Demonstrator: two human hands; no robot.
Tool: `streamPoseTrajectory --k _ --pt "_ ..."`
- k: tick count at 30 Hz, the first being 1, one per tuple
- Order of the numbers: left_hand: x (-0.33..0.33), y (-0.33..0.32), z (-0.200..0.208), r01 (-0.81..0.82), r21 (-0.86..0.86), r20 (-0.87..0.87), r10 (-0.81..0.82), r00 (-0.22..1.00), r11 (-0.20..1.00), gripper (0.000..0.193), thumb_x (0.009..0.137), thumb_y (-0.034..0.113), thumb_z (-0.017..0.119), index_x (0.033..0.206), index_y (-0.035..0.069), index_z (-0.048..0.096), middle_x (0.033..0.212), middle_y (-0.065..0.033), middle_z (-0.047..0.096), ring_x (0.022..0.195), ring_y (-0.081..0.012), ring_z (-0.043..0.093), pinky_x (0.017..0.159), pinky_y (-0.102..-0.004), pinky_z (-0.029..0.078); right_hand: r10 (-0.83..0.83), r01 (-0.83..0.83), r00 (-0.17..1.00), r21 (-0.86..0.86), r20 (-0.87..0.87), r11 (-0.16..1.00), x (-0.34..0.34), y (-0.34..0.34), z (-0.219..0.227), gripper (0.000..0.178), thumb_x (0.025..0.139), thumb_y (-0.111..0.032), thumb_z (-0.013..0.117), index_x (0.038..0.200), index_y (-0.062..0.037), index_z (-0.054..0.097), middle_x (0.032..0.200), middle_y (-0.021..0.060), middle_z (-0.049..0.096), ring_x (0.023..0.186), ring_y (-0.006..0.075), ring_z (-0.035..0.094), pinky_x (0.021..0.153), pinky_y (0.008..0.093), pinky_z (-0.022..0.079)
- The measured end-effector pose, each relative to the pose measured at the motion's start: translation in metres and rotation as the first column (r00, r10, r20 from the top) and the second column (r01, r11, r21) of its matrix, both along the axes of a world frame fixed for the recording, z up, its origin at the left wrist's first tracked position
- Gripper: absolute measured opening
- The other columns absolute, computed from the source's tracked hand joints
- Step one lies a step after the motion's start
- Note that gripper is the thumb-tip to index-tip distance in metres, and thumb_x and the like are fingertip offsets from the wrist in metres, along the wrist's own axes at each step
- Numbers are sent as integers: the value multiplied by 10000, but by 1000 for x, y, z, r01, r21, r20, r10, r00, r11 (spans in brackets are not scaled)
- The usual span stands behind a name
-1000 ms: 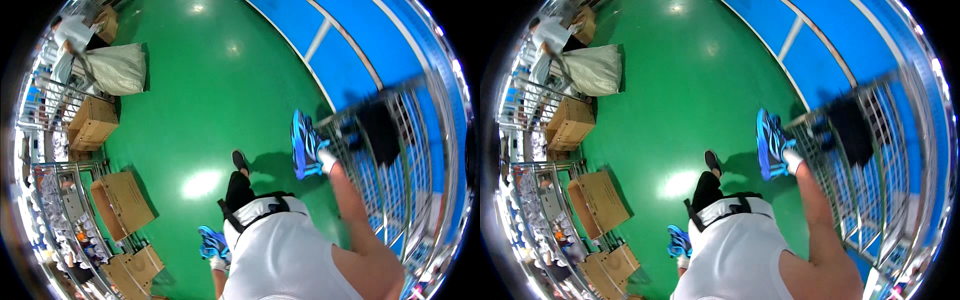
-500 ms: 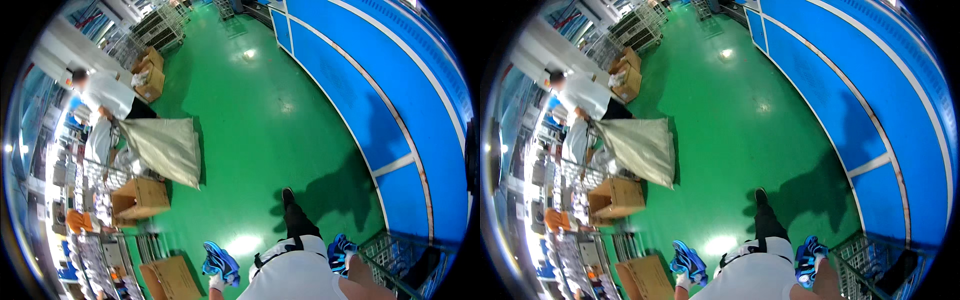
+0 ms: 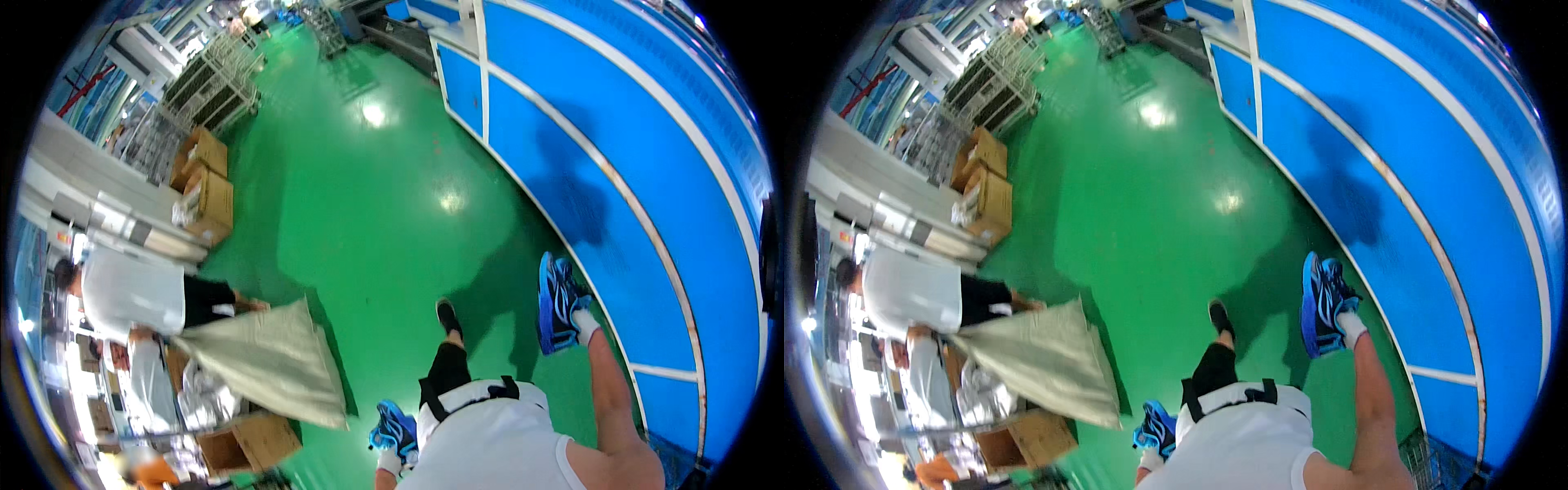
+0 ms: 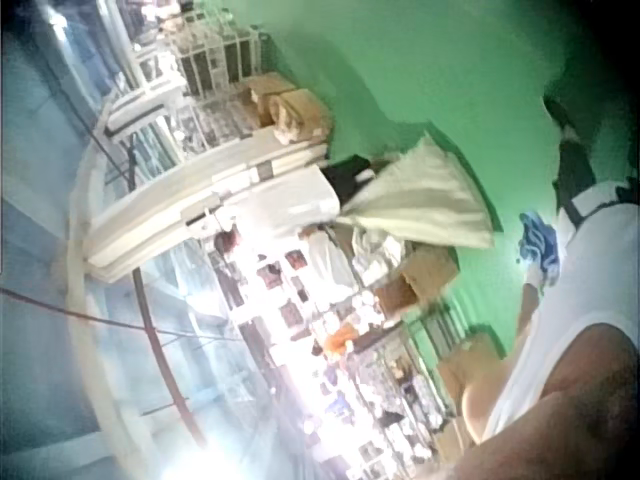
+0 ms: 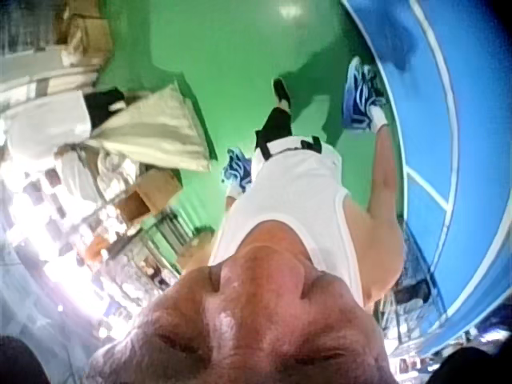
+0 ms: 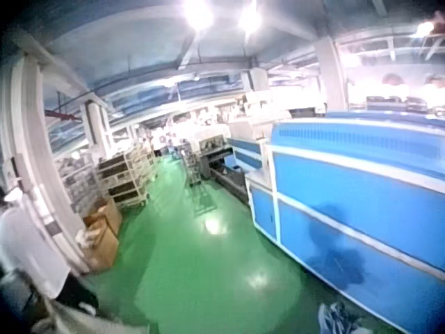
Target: The person picks up pairs of blue and black shoes from a conveyor belt, places them individually into a pressing machine one at a time, and then returns them to the conveyor belt.
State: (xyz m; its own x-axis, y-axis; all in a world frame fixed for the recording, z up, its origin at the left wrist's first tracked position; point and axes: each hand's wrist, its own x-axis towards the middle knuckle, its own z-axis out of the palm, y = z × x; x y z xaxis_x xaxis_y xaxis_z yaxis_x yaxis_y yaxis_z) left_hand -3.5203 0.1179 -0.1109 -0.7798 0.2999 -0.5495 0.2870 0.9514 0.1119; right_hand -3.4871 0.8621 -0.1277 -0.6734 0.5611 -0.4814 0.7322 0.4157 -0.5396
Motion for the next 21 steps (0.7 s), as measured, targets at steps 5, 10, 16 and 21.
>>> streamPoseTrajectory --k 5,10,16,21 --pt "-252 110 33 -220 -23 276 217 936 975 450 871 190 627 1303 69 580 1237 -263 636 1165 -449 599 976 -519 489 -689 735 641 -531 339 422 -161 -8 58 433 911 -228 553 1327 -111 567 1232 171 679 1029 425 670 867 658 533" --pt "-482 175 81 -113 -3 29 113 993 994 435 845 222 655 1259 105 592 1228 -213 661 1090 -461 644 940 -538 525 -628 884 467 -317 622 343 -222 39 -60 436 874 -344 651 1219 -79 684 1208 154 710 1132 365 652 865 605 556" --pt "-720 253 60 68 -16 -119 -69 990 998 643 802 209 732 1399 99 519 1264 -228 651 1175 -395 639 987 -509 516 -547 876 483 -388 684 288 -477 122 -64 414 915 -363 607 1232 -104 671 1223 145 693 1091 345 641 868 567 539" --pt "-861 297 26 -50 -290 338 151 929 956 902 668 514 857 1385 94 506 1314 -275 611 1219 -441 604 1038 -512 491 -555 819 570 -469 605 330 -702 231 -20 398 950 -378 570 1243 -124 660 1235 137 679 1056 328 631 870 535 525"
